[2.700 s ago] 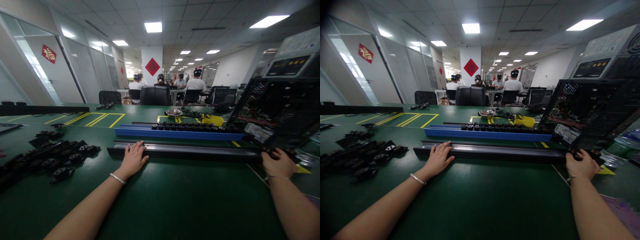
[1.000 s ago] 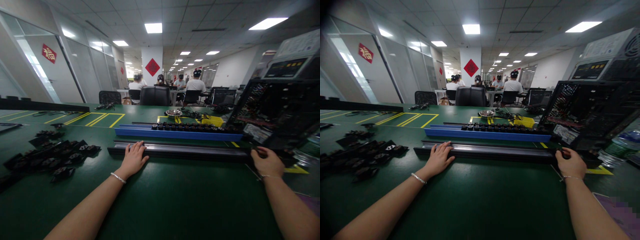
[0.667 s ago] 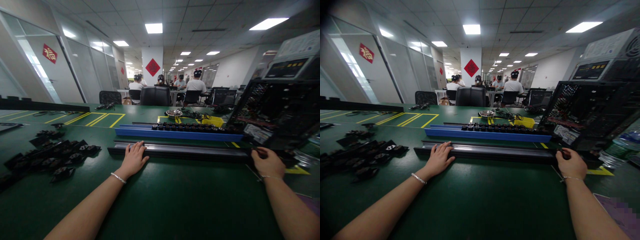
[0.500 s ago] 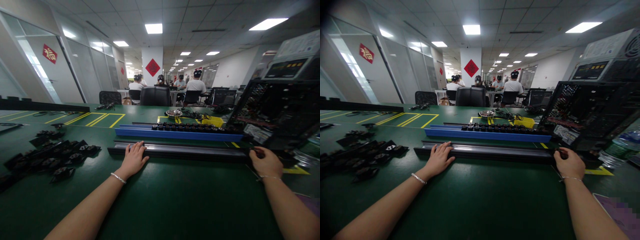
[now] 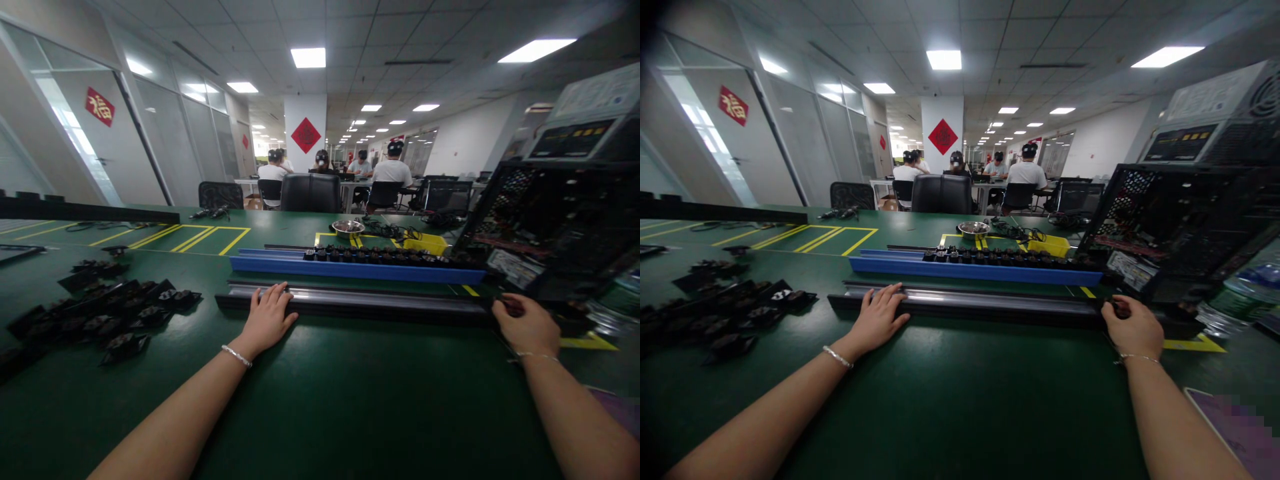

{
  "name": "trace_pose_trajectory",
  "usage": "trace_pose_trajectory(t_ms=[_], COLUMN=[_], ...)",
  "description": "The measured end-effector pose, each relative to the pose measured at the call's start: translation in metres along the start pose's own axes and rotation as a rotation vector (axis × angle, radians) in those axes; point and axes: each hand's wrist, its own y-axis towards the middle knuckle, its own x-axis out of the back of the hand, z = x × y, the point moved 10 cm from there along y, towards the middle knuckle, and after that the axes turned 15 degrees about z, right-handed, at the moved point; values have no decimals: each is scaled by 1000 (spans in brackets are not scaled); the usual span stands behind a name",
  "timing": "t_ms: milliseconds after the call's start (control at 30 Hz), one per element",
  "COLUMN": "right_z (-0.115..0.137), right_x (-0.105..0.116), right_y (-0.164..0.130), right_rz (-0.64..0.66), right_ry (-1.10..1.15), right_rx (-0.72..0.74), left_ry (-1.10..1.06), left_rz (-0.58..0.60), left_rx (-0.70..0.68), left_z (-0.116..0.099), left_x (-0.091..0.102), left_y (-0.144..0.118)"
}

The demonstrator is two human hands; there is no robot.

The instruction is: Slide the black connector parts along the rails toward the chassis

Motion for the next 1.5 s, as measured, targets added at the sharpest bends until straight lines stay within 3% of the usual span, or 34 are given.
trace_pose_trajectory(t_ms=[133,300,667,1167,1500], right_z=[-1,-6,-12,45,53], right_x=[-2,-16,-17,-32,-40], right_y=[2,6,8,-8,-10], right_rz=[-8,95,139,183,170], right_ry=[-80,-314,-297,-378,-269], right_rx=[-49,-171,-213,61,137], left_ry=[-3,0,10,25,29], left_rz=[0,-4,-11,-22,-21], left_rx=[2,1,2,3,4], left_z=[1,1,0,0,0], left_x=[-1,-1,1,0,0], left_y=[1,1,-1,0,0])
